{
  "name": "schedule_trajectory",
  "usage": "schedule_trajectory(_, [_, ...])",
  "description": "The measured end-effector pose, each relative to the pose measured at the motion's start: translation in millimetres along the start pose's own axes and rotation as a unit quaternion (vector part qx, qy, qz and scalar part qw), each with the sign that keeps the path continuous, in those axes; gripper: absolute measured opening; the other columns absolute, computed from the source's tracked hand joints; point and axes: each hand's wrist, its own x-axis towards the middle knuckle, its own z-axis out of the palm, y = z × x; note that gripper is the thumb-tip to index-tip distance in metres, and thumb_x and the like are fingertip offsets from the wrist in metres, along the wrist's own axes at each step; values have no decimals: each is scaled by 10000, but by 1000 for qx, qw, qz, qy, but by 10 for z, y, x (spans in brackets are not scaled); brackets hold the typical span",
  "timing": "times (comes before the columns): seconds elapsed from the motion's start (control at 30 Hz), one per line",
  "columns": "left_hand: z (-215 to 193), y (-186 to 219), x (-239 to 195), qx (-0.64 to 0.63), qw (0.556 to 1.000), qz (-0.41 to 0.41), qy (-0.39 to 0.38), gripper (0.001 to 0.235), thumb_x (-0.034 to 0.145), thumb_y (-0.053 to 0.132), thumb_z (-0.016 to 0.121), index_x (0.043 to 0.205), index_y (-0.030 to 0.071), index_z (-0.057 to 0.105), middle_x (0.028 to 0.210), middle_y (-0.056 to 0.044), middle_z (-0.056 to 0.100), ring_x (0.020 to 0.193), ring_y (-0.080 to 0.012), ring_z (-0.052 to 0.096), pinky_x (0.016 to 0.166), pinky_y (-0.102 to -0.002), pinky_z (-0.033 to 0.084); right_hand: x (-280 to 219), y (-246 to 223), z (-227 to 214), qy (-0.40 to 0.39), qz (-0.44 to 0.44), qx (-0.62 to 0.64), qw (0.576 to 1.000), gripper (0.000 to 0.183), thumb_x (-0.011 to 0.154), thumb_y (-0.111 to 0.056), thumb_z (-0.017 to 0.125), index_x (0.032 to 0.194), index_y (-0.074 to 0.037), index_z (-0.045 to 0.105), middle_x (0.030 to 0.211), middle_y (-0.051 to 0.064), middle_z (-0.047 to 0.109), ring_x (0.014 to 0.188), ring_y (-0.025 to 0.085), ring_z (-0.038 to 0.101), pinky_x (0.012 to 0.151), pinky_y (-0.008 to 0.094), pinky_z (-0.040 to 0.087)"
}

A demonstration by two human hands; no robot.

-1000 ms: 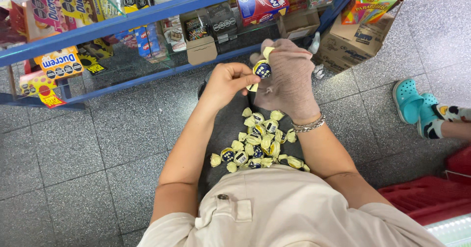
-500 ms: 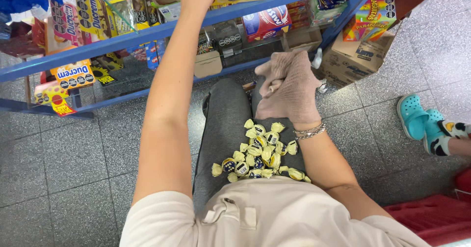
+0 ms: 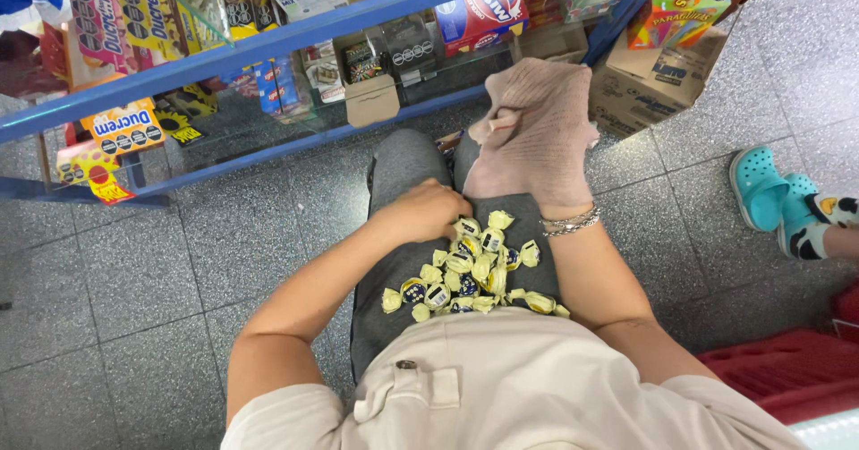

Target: The person cleans candies one by one using a cloth, then places them into a yellow box.

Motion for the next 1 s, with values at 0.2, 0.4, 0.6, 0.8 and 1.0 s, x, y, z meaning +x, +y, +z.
schedule_trajectory(0.2, [-433,42,-284,-74,986,-119,94,301,877,245,742,1167,164,749,1035,-168,772,1019,-415,726,883,-522,564,186,301,-23,28,-8,-123,992,238,716,-168,559,785,57,591,569,139,595,517,205,571,519,308,418])
schedule_trajectory(0.4, [-782,31,-539,-218,913,-99,332,93,891,128,760,983,135,769,850,-97,783,827,-307,763,756,-409,577,315,670,-94,55,-2,-248,967,320,760,-245,553,871,53,585,620,122,629,576,231,618,568,351,463])
schedule_trajectory(0.6, [-754,67,-418,-413,814,-34,406,127,891,86,767,1014,117,767,851,-27,762,835,-103,658,804,-300,567,488,1034,-151,78,0,-367,927,403,805,-322,546,958,49,579,671,104,662,635,256,665,617,394,509])
schedule_trajectory(0.8, [-593,2,-289,-400,778,-39,482,136,913,85,781,1041,129,781,811,-57,763,827,-121,725,778,-308,599,581,1394,-326,100,-2,-481,871,486,849,-399,539,1044,45,573,722,86,696,693,281,713,667,436,554])
schedule_trajectory(1.0, [-529,122,-259,-409,768,-28,492,197,920,40,754,1105,106,767,841,-90,768,792,-139,710,753,-294,592,817,1713,-174,115,-7,-588,801,569,894,-476,532,1130,40,567,773,68,729,752,307,760,716,478,599])
